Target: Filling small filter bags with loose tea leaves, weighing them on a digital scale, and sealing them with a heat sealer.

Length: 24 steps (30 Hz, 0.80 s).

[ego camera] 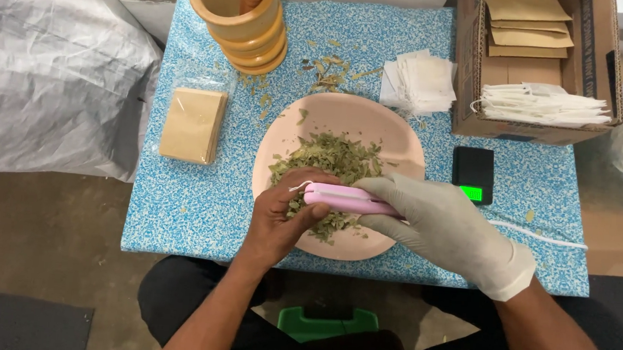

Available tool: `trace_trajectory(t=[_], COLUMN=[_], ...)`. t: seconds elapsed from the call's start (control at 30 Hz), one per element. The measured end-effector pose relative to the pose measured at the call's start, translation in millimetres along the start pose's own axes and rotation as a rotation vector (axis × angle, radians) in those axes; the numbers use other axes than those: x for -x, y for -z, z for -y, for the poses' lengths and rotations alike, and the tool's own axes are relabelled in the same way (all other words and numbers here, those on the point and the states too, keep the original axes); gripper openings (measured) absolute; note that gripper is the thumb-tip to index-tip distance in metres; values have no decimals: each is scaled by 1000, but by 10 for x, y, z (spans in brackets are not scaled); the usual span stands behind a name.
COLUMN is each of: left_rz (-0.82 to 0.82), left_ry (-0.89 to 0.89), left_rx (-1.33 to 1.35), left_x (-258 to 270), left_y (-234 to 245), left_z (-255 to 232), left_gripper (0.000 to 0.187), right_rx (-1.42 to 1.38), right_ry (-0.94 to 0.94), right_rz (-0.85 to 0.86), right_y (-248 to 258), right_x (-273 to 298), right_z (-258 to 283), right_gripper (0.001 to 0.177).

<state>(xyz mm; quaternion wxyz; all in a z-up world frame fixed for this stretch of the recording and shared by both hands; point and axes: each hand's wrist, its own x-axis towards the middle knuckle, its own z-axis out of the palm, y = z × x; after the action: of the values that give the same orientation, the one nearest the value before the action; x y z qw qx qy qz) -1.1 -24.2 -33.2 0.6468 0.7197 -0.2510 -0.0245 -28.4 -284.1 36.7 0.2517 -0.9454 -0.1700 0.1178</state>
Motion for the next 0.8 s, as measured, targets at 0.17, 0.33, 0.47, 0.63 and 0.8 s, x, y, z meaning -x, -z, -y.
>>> trace_trajectory(t=[0.17,0.33,0.47,0.63,0.8], left_rz=[-5,-3,-4,-12,1], left_ry=[13,11,-8,6,104], left_rx=[2,16,36,27,41], left_x=[-7,4,20,7,21], left_y=[2,11,13,10,11], left_z=[-28,-42,-21,-25,-67], left_gripper=[41,40,37,38,41], right_rx=[-9,-35,-43,-59,-41], right_ry=[17,25,54,74,33], right_rz=[-64,-103,-120,-135,-149], right_y=[-45,-26,-28,-14,-45], right_x=[18,29,32,25,25], right_z=[-20,16,24,50,38], right_gripper=[43,40,38,36,38])
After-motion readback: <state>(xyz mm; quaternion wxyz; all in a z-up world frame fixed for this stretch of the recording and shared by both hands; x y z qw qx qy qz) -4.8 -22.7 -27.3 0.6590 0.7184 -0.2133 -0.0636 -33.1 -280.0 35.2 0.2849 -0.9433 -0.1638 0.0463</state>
